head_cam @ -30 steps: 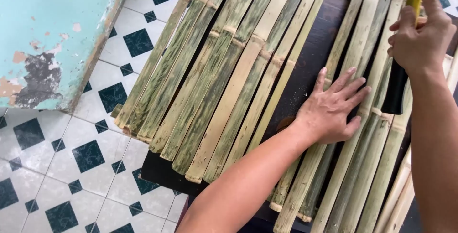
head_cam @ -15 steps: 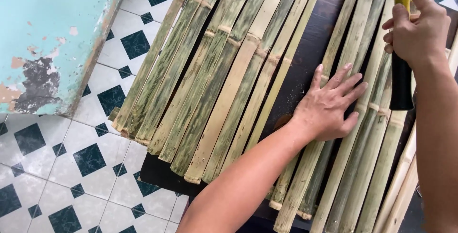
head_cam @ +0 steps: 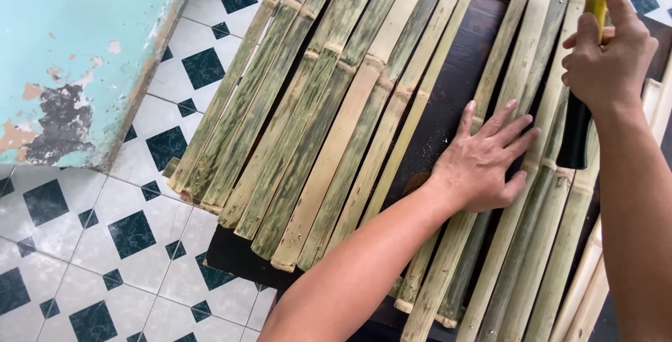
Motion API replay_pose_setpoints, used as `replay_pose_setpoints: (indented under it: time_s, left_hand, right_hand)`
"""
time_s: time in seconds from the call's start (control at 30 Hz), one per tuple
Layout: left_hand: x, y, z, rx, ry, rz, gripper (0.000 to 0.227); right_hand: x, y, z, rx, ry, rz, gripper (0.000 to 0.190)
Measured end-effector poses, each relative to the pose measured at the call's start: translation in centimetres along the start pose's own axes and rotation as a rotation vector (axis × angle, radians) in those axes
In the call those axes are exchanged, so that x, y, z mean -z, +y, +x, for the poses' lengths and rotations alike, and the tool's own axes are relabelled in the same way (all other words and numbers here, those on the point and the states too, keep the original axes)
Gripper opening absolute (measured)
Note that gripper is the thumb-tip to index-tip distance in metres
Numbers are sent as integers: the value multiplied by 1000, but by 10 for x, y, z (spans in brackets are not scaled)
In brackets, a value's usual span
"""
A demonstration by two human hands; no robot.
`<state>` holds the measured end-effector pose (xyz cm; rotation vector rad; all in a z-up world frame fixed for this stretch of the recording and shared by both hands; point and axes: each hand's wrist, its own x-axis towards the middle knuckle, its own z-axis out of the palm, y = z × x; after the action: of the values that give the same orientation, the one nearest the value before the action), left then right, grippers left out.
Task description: The person is constructing a bamboo surface by nailing individual bamboo strips onto a wooden frame using a hammer and small nails.
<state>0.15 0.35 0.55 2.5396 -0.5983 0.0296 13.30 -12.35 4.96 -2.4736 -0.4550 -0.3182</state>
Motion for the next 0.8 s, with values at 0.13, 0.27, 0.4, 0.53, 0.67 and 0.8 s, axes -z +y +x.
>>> replay_pose_setpoints:
  time_s: [0.13,0.27,0.4,0.53,0.67,0.8]
  left_hand:
    - [-5,1,-1,-21,9,-2,61]
    - [-3,1,-1,-17,15,30,62]
    - [-4,2,-1,-17,-20,10,61]
    - [-5,2,0,-13,60,-5,59]
    - [-1,3,-2,-10,-48,51,60]
    - [-13,2,1,-25,96,-40,58]
  right_hand:
    - [1,6,0,-62,-41,38,36]
    - [5,-10,0,-94,-30,17,38]
    - [-3,5,-5,-42,36,35,36]
    - [6,0,0,-98,-72,84,37]
    - [-1,7,-10,-45,-15,97,36]
    - [5,10,-4,25,-57,55,36]
